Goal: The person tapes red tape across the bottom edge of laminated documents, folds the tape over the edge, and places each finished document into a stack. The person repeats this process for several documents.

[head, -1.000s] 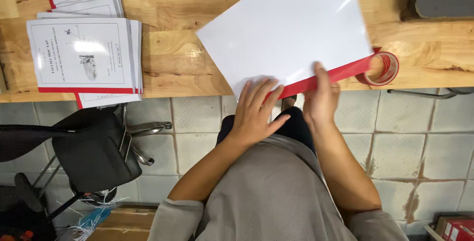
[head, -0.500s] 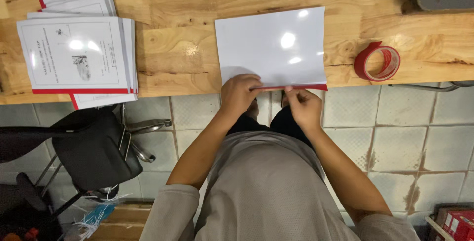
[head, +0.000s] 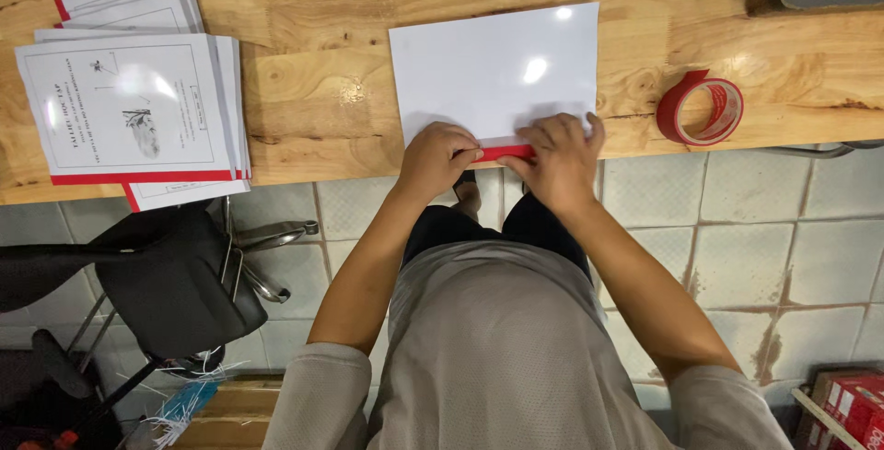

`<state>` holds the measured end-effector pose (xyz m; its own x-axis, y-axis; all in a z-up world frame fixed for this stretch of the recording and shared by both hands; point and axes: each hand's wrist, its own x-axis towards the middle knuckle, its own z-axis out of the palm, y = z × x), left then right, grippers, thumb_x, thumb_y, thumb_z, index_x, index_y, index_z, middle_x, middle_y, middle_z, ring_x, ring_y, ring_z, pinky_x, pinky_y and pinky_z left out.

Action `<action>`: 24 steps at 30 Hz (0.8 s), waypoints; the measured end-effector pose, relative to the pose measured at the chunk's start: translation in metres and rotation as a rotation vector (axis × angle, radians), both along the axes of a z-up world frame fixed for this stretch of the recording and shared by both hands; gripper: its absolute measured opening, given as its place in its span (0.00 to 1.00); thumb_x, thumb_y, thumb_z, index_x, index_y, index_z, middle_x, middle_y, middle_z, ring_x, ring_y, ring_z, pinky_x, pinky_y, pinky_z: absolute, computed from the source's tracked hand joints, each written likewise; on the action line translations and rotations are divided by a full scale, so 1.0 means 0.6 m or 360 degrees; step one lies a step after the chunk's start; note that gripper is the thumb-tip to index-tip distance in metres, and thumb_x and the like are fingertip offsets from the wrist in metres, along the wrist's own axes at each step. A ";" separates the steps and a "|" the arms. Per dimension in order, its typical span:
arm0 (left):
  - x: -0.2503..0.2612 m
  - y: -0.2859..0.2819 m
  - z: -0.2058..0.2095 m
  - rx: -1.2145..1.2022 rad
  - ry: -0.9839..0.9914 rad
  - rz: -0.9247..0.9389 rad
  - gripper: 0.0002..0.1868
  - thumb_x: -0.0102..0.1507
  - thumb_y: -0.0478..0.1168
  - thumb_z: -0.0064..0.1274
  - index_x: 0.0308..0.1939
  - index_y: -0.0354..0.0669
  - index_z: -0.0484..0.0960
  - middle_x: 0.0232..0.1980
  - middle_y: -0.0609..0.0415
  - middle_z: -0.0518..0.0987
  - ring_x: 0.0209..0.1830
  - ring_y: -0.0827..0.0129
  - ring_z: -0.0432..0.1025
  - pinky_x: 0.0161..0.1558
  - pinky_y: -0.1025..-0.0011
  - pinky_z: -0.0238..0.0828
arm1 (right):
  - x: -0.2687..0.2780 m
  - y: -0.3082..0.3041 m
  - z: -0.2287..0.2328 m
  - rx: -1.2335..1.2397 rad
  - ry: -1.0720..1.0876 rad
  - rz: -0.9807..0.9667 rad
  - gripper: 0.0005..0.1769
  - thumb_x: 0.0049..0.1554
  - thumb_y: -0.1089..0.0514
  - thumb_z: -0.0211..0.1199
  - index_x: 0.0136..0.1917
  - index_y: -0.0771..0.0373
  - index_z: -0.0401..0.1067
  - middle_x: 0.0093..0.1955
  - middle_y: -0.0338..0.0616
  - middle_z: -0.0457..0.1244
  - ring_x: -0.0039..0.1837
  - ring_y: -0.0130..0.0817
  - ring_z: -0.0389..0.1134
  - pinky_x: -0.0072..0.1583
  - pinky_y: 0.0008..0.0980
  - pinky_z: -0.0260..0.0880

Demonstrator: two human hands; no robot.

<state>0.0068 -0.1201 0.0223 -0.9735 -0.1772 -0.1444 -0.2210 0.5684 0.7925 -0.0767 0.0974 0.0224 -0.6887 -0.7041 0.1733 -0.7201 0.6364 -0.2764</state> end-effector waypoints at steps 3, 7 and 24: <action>-0.001 -0.001 0.000 -0.0016 0.0036 -0.0003 0.07 0.60 0.43 0.62 0.32 0.45 0.90 0.40 0.57 0.86 0.47 0.59 0.77 0.50 0.63 0.72 | -0.037 0.081 0.009 0.0129 -0.0062 -0.0214 0.27 0.51 0.35 0.76 0.50 0.58 0.80 0.57 0.40 0.68 0.66 0.43 0.63 0.70 0.55 0.50; 0.002 0.000 0.002 0.0031 0.0008 0.0024 0.06 0.60 0.42 0.62 0.33 0.45 0.90 0.40 0.57 0.86 0.47 0.60 0.77 0.51 0.63 0.72 | -0.078 0.161 0.032 0.0034 -0.0292 -0.0502 0.15 0.58 0.49 0.75 0.51 0.60 0.80 0.52 0.46 0.69 0.59 0.47 0.66 0.62 0.47 0.65; 0.027 0.047 0.007 -0.0596 0.0083 0.0312 0.33 0.53 0.57 0.68 0.55 0.41 0.82 0.58 0.55 0.77 0.62 0.61 0.68 0.73 0.44 0.50 | -0.134 -0.084 0.008 0.0286 -0.1506 0.0504 0.08 0.51 0.52 0.73 0.42 0.56 0.83 0.45 0.40 0.70 0.55 0.42 0.66 0.59 0.41 0.67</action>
<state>0.0231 -0.0917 0.0266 -0.9205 -0.3904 0.0135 -0.3186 0.7703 0.5524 -0.1573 0.0473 0.0272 -0.2654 -0.8399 -0.4734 -0.3978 0.5427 -0.7398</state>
